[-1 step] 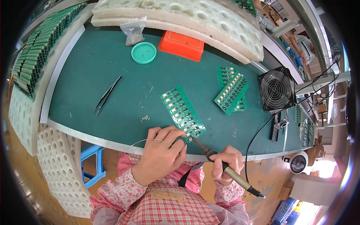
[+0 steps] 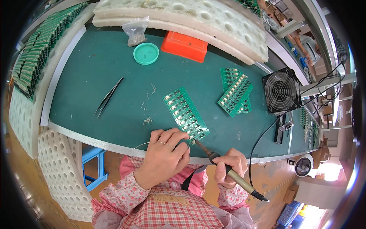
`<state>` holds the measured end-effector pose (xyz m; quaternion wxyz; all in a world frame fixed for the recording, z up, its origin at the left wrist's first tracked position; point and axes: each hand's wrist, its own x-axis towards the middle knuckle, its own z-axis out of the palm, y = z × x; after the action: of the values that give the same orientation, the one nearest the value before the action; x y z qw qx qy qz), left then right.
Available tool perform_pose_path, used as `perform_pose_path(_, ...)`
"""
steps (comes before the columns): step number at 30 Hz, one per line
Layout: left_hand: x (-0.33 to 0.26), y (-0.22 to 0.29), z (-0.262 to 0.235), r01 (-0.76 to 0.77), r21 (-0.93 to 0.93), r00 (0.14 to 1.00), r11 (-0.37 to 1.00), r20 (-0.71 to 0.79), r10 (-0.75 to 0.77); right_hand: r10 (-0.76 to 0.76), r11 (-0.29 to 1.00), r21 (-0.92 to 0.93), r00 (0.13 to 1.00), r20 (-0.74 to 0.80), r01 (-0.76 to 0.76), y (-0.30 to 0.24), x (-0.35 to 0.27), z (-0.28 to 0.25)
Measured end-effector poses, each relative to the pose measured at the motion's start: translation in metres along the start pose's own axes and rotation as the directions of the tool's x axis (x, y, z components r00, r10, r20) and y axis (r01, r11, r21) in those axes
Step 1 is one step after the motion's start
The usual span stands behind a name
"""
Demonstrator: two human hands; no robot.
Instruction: The person solders components onto circuit board strips using a soldering iron, solder wire, and tweezers at a workbench.
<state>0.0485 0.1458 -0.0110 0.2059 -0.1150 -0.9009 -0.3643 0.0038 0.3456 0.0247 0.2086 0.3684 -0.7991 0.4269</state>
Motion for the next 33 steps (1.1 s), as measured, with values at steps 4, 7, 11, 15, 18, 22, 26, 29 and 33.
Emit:
perform_pose_path(4, 0.0, -0.001, 0.001, -0.003, 0.006, 1.0, 1.0, 0.007, 0.003, 0.007, 1.0, 0.015, 0.999, 0.038, -0.007, -0.001, 0.002, 0.001)
perform_pose_path(7, 0.001, -0.001, 0.001, 0.0, 0.013, 1.0, 1.0, 0.015, 0.0, 0.004, 1.0, 0.023, 1.0, 0.029, -0.005, 0.0, 0.001, 0.001)
perform_pose_path(11, 0.001, -0.001, 0.001, 0.0, 0.025, 1.0, 1.0, 0.02, 0.0, -0.003, 1.0, 0.014, 1.0, 0.029, 0.003, 0.001, -0.001, 0.0)
perform_pose_path(15, 0.001, -0.001, 0.001, 0.003, 0.031, 1.0, 1.0, 0.023, -0.004, -0.005, 1.0, 0.025, 0.998, 0.056, 0.003, 0.0, 0.001, 0.002)
perform_pose_path(18, 0.001, -0.001, 0.002, 0.001, 0.039, 1.0, 0.999, 0.024, -0.002, -0.013, 1.0, 0.02, 0.997, 0.071, 0.012, 0.0, 0.002, 0.003)
perform_pose_path(22, 0.0, -0.001, 0.002, 0.001, 0.042, 1.0, 0.999, 0.021, -0.002, -0.065, 0.997, -0.032, 0.991, 0.119, 0.069, -0.004, 0.005, 0.003)
perform_pose_path(26, 0.0, -0.002, 0.001, 0.002, 0.015, 1.0, 1.0, 0.013, -0.002, -0.036, 0.999, -0.032, 0.992, 0.119, 0.04, -0.009, 0.007, 0.004)
perform_pose_path(29, -0.001, -0.004, 0.001, -0.002, -0.002, 1.0, 1.0, 0.018, 0.002, 0.06, 0.998, 0.005, 0.997, 0.037, -0.06, -0.011, 0.007, 0.001)
perform_pose_path(33, 0.0, -0.003, 0.0, -0.012, 0.0, 1.0, 1.0, 0.01, 0.012, 0.226, 0.974, 0.035, 0.97, -0.084, -0.224, -0.008, -0.002, -0.003)
